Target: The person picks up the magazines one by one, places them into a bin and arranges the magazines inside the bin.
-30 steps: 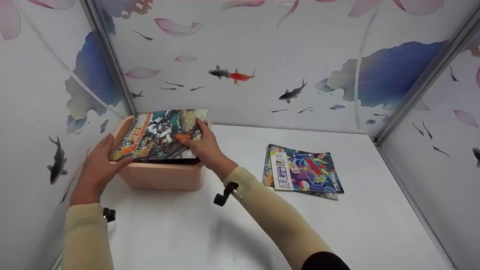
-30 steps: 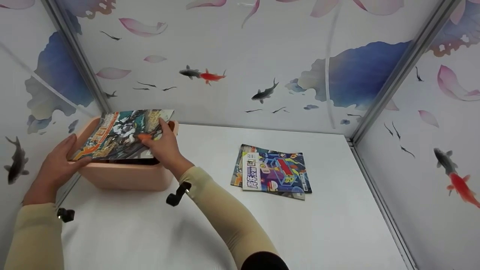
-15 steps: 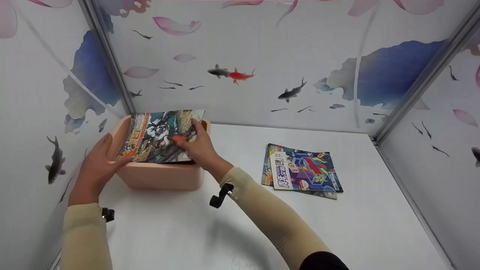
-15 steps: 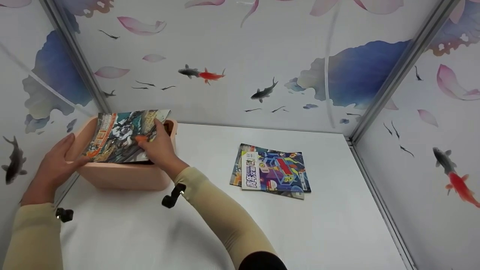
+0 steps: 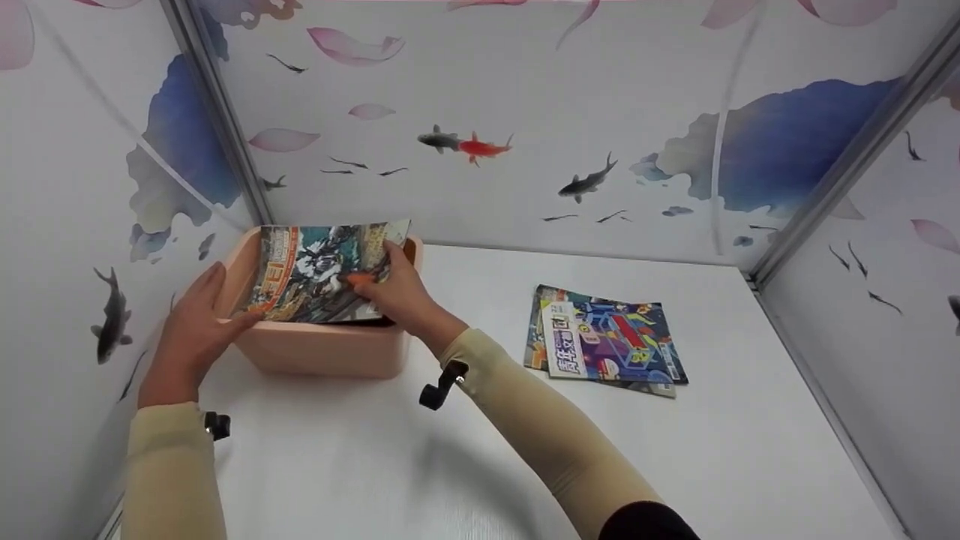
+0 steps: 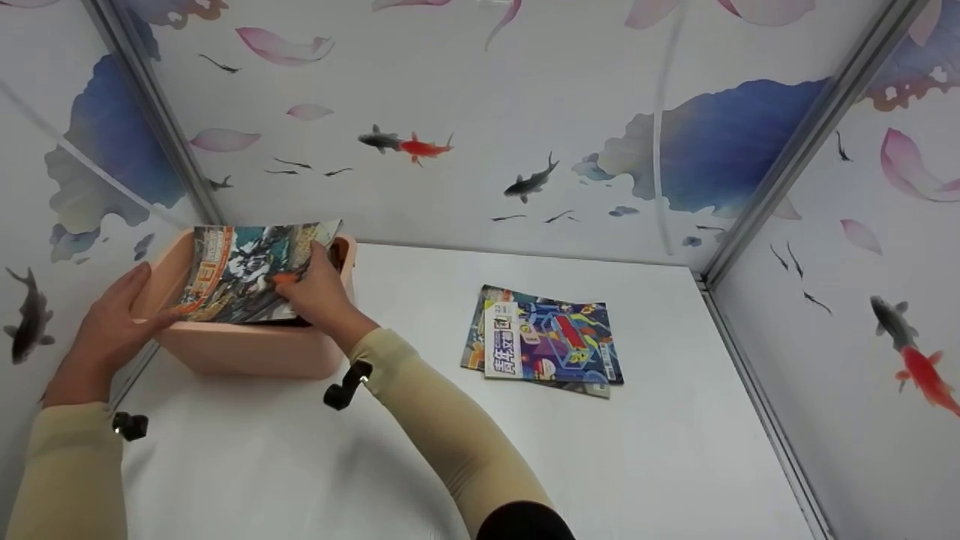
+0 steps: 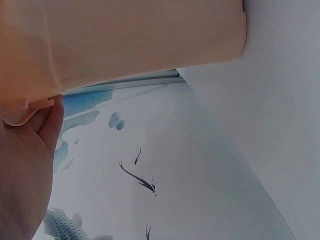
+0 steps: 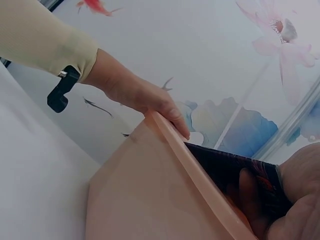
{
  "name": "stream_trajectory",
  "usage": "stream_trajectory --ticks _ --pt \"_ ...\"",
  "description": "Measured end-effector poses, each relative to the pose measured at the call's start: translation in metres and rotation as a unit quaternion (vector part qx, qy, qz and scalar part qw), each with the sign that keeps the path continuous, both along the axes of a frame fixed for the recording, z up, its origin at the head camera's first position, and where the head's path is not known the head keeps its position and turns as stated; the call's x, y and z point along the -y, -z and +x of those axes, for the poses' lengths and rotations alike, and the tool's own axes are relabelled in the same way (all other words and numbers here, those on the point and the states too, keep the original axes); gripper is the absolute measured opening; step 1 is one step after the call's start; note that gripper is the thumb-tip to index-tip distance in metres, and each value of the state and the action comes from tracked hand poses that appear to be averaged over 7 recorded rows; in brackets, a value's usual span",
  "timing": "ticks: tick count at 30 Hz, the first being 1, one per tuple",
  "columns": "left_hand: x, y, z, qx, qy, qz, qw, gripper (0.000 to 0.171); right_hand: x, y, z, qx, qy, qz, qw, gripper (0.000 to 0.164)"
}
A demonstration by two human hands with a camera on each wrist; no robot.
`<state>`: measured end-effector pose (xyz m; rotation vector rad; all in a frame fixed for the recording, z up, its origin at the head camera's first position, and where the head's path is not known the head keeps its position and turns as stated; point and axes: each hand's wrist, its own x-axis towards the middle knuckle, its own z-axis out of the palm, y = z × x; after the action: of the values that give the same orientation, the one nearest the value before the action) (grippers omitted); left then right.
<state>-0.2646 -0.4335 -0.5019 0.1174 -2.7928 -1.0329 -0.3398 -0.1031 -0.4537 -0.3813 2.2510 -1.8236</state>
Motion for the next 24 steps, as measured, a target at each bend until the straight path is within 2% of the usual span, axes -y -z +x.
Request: stream_trajectory --ticks 12,24 --pt "-0.0042 -0.0025 -0.0012 0.002 -0.012 -0.016 0.9998 0.12 0.0008 -0.0004 -0.0017 -0.007 -0.004 0.03 1.0 0.097" --pt "-0.0054 -0.0004 -0.0001 -0.004 -0.022 -0.012 0.9997 0.119 0.0011 -0.0005 -0.0009 -0.011 -0.006 0.027 1.0 0.095"
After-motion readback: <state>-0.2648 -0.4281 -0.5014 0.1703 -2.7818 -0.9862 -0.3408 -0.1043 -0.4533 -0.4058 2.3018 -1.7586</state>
